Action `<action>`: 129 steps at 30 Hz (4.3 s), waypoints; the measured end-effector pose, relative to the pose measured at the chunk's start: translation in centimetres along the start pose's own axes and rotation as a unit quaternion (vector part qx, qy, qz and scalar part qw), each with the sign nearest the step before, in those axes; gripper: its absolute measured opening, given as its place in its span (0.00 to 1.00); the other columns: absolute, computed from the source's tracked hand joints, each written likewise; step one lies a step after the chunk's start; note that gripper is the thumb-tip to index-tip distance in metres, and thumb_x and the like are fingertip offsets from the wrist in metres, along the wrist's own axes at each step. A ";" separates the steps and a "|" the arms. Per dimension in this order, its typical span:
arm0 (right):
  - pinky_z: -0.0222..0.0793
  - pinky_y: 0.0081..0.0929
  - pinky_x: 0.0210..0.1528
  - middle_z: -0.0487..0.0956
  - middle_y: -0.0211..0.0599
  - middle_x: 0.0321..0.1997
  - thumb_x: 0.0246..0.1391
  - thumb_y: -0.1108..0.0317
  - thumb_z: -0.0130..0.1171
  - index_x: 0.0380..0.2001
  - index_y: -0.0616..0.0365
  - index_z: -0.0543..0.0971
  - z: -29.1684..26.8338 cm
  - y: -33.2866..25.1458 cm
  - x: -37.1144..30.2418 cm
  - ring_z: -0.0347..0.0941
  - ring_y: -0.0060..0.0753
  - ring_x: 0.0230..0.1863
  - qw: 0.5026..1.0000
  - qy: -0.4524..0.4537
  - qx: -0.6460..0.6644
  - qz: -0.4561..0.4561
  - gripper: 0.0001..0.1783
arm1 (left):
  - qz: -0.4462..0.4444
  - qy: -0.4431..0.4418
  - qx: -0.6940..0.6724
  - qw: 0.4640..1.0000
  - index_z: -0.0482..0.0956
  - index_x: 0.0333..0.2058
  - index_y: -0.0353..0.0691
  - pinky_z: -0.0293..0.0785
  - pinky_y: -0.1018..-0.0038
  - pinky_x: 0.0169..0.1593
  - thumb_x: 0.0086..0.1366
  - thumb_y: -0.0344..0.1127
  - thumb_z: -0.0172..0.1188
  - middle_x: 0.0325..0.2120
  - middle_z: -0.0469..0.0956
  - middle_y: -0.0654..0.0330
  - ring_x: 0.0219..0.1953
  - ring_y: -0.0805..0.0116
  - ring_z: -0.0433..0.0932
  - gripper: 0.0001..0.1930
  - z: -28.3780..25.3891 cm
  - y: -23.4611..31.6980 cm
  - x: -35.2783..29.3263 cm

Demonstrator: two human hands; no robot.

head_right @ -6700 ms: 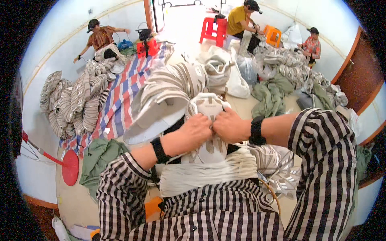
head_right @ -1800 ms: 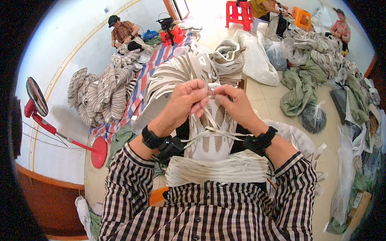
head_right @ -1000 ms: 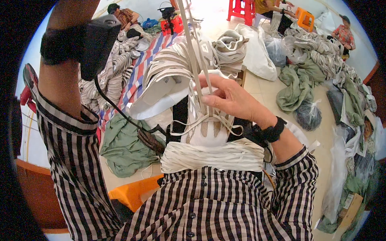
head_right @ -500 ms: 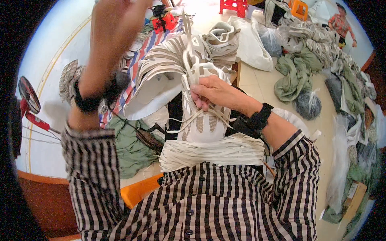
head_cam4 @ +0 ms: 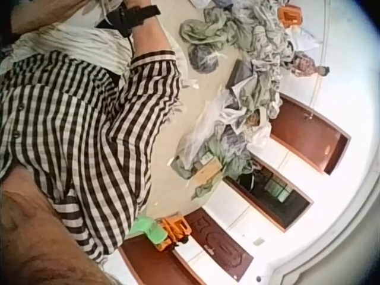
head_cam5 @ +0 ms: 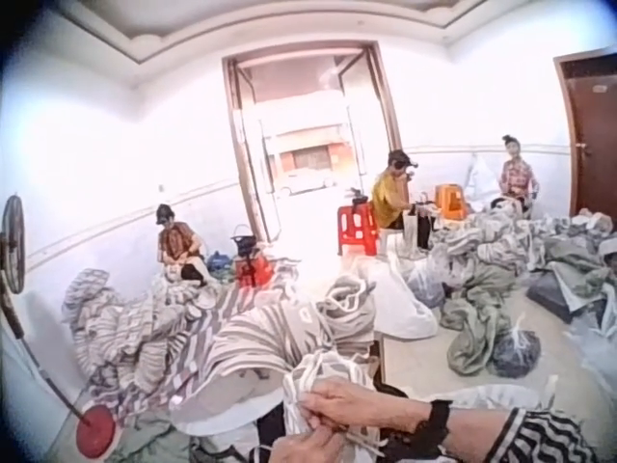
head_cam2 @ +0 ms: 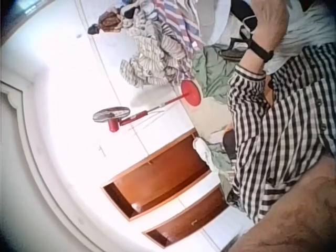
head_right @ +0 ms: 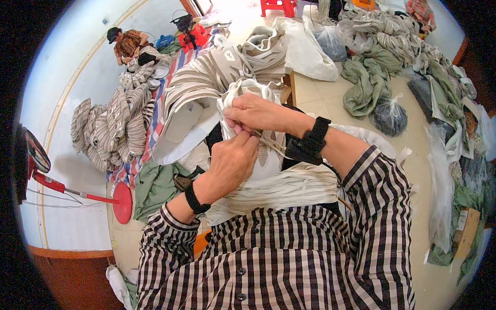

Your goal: Threading laces through the eyelets of shoe uppers in a production environment.

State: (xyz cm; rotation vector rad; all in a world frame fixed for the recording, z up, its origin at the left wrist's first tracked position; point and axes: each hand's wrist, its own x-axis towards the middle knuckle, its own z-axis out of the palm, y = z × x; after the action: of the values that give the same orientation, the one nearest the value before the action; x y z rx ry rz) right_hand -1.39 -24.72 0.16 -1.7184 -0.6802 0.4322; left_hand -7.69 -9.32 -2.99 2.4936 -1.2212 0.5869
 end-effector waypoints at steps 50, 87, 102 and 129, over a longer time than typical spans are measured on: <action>0.63 0.22 0.18 0.70 0.30 0.13 0.62 0.59 0.44 0.16 0.63 0.72 1.7 -0.4 0.3 0.66 0.23 0.14 0.996 0.035 -0.083 0.011 0.24 | 0.014 -0.016 -0.225 0.974 0.76 0.36 0.37 0.74 0.67 0.34 0.47 0.21 0.59 0.29 0.78 0.57 0.30 0.58 0.77 0.14 -4.2 2.6 -8.9; 0.62 0.24 0.18 0.71 0.32 0.14 0.59 0.58 0.48 0.17 0.65 0.73 1.1 -0.6 0.6 0.64 0.22 0.13 0.997 0.000 -0.075 -0.008 0.23 | 0.163 -0.072 0.032 0.983 0.69 0.30 0.34 0.68 0.72 0.22 0.51 0.29 0.53 0.20 0.70 0.57 0.21 0.65 0.74 0.08 0.4 1.2 0.5; 0.59 0.21 0.17 0.69 0.28 0.13 0.61 0.59 0.45 0.15 0.62 0.71 2.0 -0.7 0.0 0.63 0.20 0.13 0.998 0.033 -0.048 0.010 0.24 | 0.172 -0.070 -0.108 0.977 0.72 0.32 0.35 0.64 0.65 0.54 0.54 0.31 0.54 0.35 0.72 0.55 0.46 0.59 0.71 0.08 1.3 1.1 -2.5; 0.58 0.15 0.19 0.62 0.20 0.15 0.65 0.61 0.44 0.23 0.56 0.69 -4.7 -17.8 -0.8 0.55 0.16 0.15 0.974 0.168 -0.071 -0.134 0.17 | 0.159 -0.060 -0.196 0.966 0.72 0.24 0.35 0.64 0.68 0.51 0.50 0.27 0.56 0.28 0.70 0.57 0.38 0.60 0.70 0.03 2.7 0.7 -2.3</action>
State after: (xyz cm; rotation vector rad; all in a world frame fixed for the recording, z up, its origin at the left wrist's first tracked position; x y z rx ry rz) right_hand -2.96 -26.08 18.44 -1.7480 -0.6924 -0.0986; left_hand -8.98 -9.36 -6.37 2.0447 -1.6207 0.2330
